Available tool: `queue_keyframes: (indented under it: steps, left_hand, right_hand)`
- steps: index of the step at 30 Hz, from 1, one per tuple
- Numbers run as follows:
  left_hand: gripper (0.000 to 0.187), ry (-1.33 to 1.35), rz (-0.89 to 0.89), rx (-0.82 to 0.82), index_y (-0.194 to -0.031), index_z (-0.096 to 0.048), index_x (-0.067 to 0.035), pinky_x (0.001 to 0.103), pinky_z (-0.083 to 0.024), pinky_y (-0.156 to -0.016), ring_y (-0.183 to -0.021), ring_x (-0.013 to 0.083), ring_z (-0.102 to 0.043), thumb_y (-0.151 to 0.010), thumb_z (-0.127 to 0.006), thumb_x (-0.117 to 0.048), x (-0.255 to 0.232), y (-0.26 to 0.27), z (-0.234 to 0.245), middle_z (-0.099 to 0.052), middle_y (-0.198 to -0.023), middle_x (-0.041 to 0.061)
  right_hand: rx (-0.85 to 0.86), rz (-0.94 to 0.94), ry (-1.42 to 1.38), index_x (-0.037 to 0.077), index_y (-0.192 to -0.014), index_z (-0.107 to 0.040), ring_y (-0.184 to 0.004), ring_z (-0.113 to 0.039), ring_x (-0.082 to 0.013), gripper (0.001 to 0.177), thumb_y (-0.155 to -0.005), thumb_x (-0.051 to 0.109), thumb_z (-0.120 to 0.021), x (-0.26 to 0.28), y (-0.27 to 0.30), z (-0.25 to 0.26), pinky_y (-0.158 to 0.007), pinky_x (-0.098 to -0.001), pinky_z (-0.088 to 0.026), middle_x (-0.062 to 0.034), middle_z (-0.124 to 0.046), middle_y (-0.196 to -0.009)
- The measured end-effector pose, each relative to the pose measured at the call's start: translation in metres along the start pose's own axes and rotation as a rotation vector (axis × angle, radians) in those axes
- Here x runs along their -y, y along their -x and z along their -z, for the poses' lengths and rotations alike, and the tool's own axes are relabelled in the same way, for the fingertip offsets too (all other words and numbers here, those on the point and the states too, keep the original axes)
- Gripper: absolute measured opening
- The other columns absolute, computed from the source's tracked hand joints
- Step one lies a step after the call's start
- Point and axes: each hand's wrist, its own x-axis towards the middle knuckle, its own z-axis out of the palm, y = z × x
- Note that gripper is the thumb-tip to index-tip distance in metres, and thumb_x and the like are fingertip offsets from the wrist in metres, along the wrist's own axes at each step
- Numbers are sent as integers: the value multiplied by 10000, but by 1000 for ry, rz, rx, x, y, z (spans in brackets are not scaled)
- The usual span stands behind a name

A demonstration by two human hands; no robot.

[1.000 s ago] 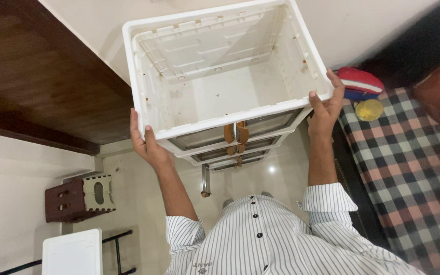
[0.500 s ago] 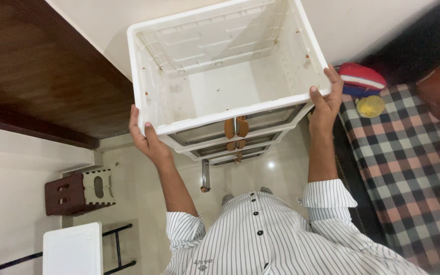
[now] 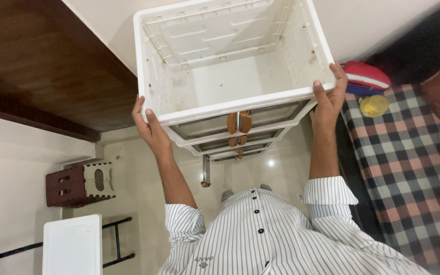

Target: The person repeatedly picks up white plastic crate lids and frames, then places them onto a stack of crates. The person opens and closes the top crate lid multiple times during the process.

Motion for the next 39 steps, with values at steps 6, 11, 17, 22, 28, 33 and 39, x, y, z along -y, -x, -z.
queue_keyframes:
  steps: [6, 11, 17, 22, 28, 33, 39]
  left_hand:
    - [403, 47, 47, -21, -1479, -491, -3, 415, -375, -1235, -1434, 272, -491, -1096, -426, -110, -2, -1, 0, -485, -1566, 173]
    - [392, -53, -4, -16, -1419, -588, 16, 425, -347, -1246, -1492, 308, -439, -1063, -429, -26, 0, -1, 0, -440, -1609, 199]
    - [404, -162, -20, 5, -1446, -578, -5, 447, -327, -1265, -1533, 324, -383, -1092, -385, -18, -3, 3, -1, -374, -1647, 189]
    - [405, -563, -112, 25, -1467, -557, -22, 511, -237, -1276, -1562, 400, -253, -1094, -403, -2, -17, 4, -2, -296, -1681, 193]
    - [460, -1020, -137, 156, -1536, -477, -25, 617, -145, -1262, -1554, 430, -231, -1080, -481, -83, -31, 4, -14, -339, -1638, 190]
    - [576, -1057, -148, 169, -1493, -402, 137, 604, -196, -1238, -1512, 466, -270, -1052, -556, -201, -40, 13, -25, -306, -1617, 348]
    - [671, -1121, -44, 211, -1509, -359, 147, 589, -180, -1248, -1507, 443, -280, -1045, -583, -282, -46, 6, -29, -321, -1591, 322]
  right_hand:
    - [4, -14, -28, 32, -1517, -454, -1548, -400, -281, 531, -1035, -38, -663, -2, -1, 1, -1319, -418, -335, -159, -354, -1685]
    - [-18, -32, -28, 10, -1509, -457, -1520, -421, -272, 534, -1015, -39, -654, -2, -2, -2, -1292, -405, -359, -164, -376, -1662]
    - [-63, 26, 201, -15, -1512, -504, -1486, -448, -277, 537, -995, -31, -647, -8, 1, 1, -1225, -376, -405, -168, -409, -1614]
    - [-41, 74, 302, -29, -1516, -505, -1484, -443, -298, 512, -1030, 21, -660, -10, 3, 4, -1224, -392, -393, -182, -417, -1602]
    - [8, 171, 482, -54, -1533, -479, -1486, -426, -360, 498, -1077, 72, -633, 0, 7, 4, -1254, -443, -330, -232, -426, -1582]
    - [40, 194, 642, -86, -1485, -479, -1408, -490, -402, 485, -1040, 63, -601, 13, 1, 4, -1211, -453, -389, -273, -460, -1508]
    - [156, 192, 703, -106, -1511, -447, -1414, -480, -437, 497, -1058, 53, -577, 24, -6, 9, -1195, -463, -410, -294, -436, -1536]
